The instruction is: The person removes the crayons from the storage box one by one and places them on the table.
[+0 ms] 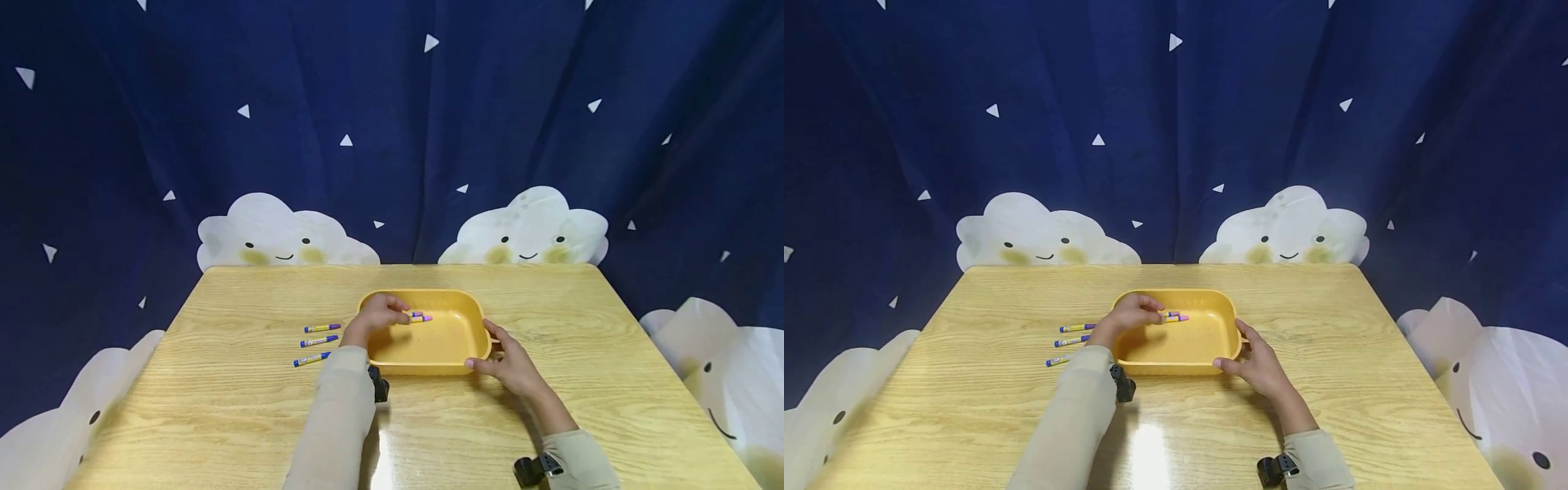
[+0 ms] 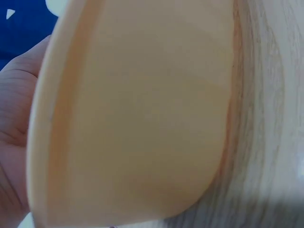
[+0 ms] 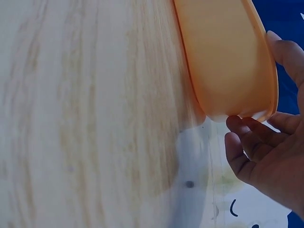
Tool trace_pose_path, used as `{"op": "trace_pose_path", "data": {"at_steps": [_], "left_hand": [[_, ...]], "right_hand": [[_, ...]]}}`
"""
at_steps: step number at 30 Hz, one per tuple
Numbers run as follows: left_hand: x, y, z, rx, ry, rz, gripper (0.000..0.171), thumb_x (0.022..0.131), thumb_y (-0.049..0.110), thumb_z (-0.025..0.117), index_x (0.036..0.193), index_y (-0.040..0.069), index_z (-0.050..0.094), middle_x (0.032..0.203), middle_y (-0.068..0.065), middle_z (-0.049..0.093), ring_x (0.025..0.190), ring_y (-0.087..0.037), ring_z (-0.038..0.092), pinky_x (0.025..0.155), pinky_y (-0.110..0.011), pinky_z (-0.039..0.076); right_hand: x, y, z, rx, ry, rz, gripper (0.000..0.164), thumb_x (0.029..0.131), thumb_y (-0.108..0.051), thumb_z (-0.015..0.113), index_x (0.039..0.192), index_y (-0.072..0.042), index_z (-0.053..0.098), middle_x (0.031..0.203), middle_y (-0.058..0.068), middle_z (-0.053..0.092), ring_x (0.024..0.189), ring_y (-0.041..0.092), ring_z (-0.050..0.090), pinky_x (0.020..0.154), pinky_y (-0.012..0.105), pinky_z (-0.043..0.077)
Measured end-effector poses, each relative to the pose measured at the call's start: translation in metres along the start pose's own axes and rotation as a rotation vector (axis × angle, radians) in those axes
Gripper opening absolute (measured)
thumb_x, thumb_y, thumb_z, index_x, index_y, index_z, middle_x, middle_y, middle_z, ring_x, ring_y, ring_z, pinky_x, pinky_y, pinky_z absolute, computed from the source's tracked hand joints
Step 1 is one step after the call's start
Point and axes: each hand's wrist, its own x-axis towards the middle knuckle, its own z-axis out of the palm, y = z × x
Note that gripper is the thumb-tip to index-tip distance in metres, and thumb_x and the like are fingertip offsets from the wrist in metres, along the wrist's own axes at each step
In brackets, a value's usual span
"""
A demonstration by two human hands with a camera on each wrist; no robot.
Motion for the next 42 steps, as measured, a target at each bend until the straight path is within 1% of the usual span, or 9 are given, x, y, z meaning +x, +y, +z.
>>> {"op": "trace_pose_path", "data": {"at_steps": [6, 13, 19, 26, 30, 35, 38, 39, 42], "left_hand": [[0.001, -0.002, 0.001, 0.037, -0.010, -0.026, 0.026, 0.076, 0.012, 0.072, 0.100, 0.003, 0.070, 0.097, -0.003, 0.065, 0.092, -0.018, 0.054, 0.085, -0.032, 0.042], [0.004, 0.000, 0.004, 0.134, -0.035, -0.045, 0.025, 0.077, 0.014, 0.071, 0.100, 0.005, 0.072, 0.102, -0.003, 0.065, 0.101, -0.020, 0.055, 0.089, -0.031, 0.041], [0.007, 0.001, 0.011, 0.204, -0.015, -0.060, 0.024, 0.075, 0.013, 0.073, 0.098, 0.006, 0.072, 0.098, -0.001, 0.066, 0.088, -0.015, 0.054, 0.080, -0.026, 0.043], [0.008, 0.001, 0.021, 0.240, 0.045, -0.067, 0.013, 0.072, 0.007, 0.076, 0.084, 0.006, 0.072, 0.077, 0.003, 0.061, 0.069, -0.011, 0.048, 0.063, -0.022, 0.040], [0.009, -0.002, 0.024, 0.246, 0.077, -0.075, 0.011, 0.069, 0.006, 0.079, 0.077, 0.007, 0.071, 0.076, 0.001, 0.062, 0.074, -0.015, 0.052, 0.069, -0.025, 0.044], [0.010, -0.006, 0.025, 0.275, 0.113, -0.035, 0.015, 0.064, 0.009, 0.083, 0.065, 0.012, 0.068, 0.072, 0.002, 0.060, 0.076, -0.017, 0.053, 0.073, -0.025, 0.044], [0.008, -0.005, 0.025, 0.284, 0.122, -0.033, 0.014, 0.065, 0.010, 0.082, 0.065, 0.012, 0.068, 0.071, 0.003, 0.058, 0.073, -0.015, 0.050, 0.071, -0.023, 0.042], [0.007, -0.001, 0.024, 0.289, 0.109, -0.072, 0.012, 0.067, 0.009, 0.081, 0.067, 0.009, 0.069, 0.072, 0.001, 0.060, 0.074, -0.016, 0.051, 0.073, -0.024, 0.043], [0.006, -0.002, 0.024, 0.270, 0.117, -0.054, 0.008, 0.070, 0.009, 0.078, 0.069, 0.008, 0.070, 0.069, 0.002, 0.059, 0.070, -0.013, 0.049, 0.070, -0.023, 0.042]], "right_hand": [[0.006, 0.020, 0.001, -0.011, 0.009, -0.006, 0.094, 0.075, -0.022, 0.079, 0.145, 0.002, 0.021, 0.137, 0.024, 0.035, 0.107, 0.037, 0.049, 0.072, 0.031, 0.049], [0.009, 0.023, 0.000, -0.032, 0.008, 0.009, 0.094, 0.076, -0.020, 0.078, 0.145, 0.005, 0.019, 0.137, 0.027, 0.034, 0.106, 0.038, 0.049, 0.072, 0.033, 0.049], [0.010, 0.022, 0.000, -0.057, 0.019, 0.008, 0.095, 0.075, -0.022, 0.079, 0.145, 0.004, 0.020, 0.137, 0.025, 0.036, 0.107, 0.036, 0.049, 0.076, 0.036, 0.047], [0.007, 0.023, 0.001, -0.047, 0.027, -0.011, 0.095, 0.074, -0.026, 0.080, 0.145, 0.002, 0.023, 0.136, 0.023, 0.038, 0.106, 0.034, 0.051, 0.077, 0.036, 0.048], [0.007, 0.023, 0.001, -0.035, 0.025, -0.015, 0.096, 0.074, -0.026, 0.080, 0.145, 0.002, 0.022, 0.136, 0.023, 0.037, 0.106, 0.035, 0.050, 0.076, 0.035, 0.048], [0.007, 0.024, 0.001, -0.019, 0.017, -0.013, 0.095, 0.075, -0.025, 0.079, 0.145, 0.002, 0.022, 0.138, 0.023, 0.035, 0.107, 0.035, 0.050, 0.074, 0.032, 0.049], [0.006, 0.022, 0.001, -0.016, 0.017, -0.010, 0.095, 0.075, -0.025, 0.080, 0.145, 0.002, 0.021, 0.137, 0.023, 0.035, 0.107, 0.035, 0.049, 0.074, 0.031, 0.049], [0.006, 0.022, 0.001, -0.015, 0.017, -0.011, 0.095, 0.075, -0.025, 0.080, 0.145, 0.002, 0.021, 0.137, 0.023, 0.036, 0.107, 0.035, 0.049, 0.074, 0.032, 0.049], [0.006, 0.021, 0.000, -0.015, 0.015, -0.010, 0.095, 0.075, -0.025, 0.079, 0.145, 0.002, 0.021, 0.137, 0.023, 0.036, 0.107, 0.035, 0.049, 0.075, 0.033, 0.048]]}}
